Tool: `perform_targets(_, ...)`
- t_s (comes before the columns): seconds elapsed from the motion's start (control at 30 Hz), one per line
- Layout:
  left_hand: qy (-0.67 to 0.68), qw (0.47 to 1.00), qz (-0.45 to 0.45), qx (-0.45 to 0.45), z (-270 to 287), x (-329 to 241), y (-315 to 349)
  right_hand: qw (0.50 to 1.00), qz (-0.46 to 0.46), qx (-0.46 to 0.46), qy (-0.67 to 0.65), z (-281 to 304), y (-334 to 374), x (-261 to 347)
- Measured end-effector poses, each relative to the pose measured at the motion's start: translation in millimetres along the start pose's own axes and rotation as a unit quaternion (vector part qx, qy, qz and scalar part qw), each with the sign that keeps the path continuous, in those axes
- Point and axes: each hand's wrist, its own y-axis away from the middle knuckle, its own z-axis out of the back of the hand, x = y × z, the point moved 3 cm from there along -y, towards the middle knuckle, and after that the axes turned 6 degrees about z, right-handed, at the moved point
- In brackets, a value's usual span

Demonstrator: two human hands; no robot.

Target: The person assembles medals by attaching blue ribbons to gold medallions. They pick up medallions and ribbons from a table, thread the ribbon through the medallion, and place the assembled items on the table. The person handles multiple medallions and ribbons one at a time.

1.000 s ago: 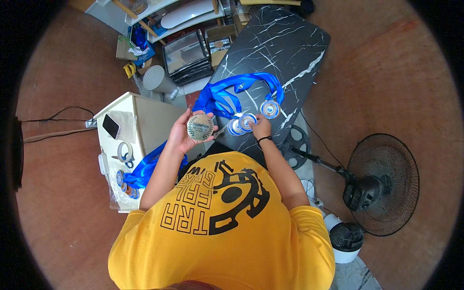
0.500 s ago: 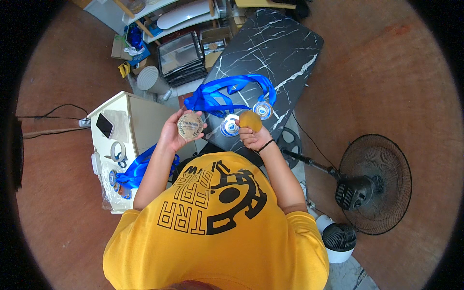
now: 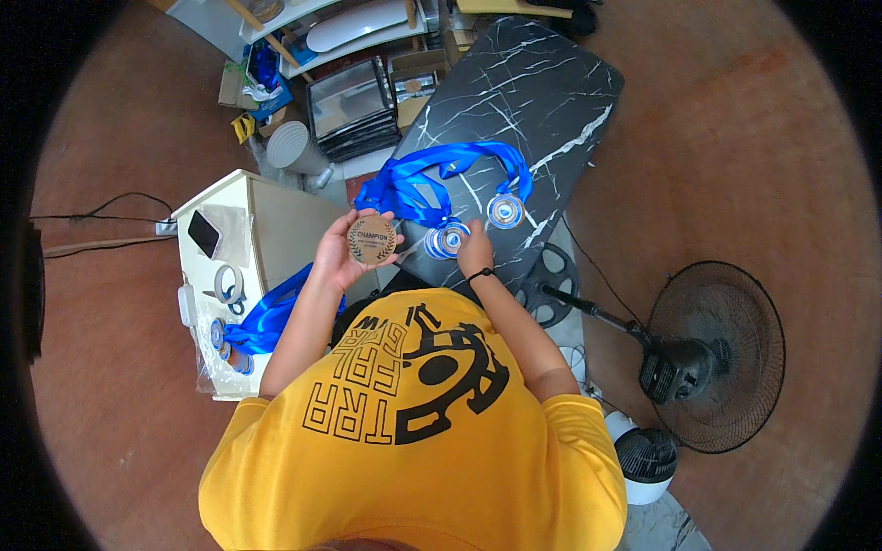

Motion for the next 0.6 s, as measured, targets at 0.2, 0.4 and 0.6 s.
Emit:
perform_targets(0.2, 0.0, 1.0, 0.002, -0.001, -3, 2, 3, 0.982, 0.079, 0.035, 0.167, 16, 17, 43)
perform_targets(0.4, -0.005, 1.0, -0.003, 0.003, -4, 2, 4, 0.965, 0.157, 0.072, 0.195, 6, 9, 54)
perform_targets(0.6, -0.008, 1.0, -0.005, -0.014, 2, -2, 9, 0.994, 0.094, 0.045, 0.036, 21, -12, 29)
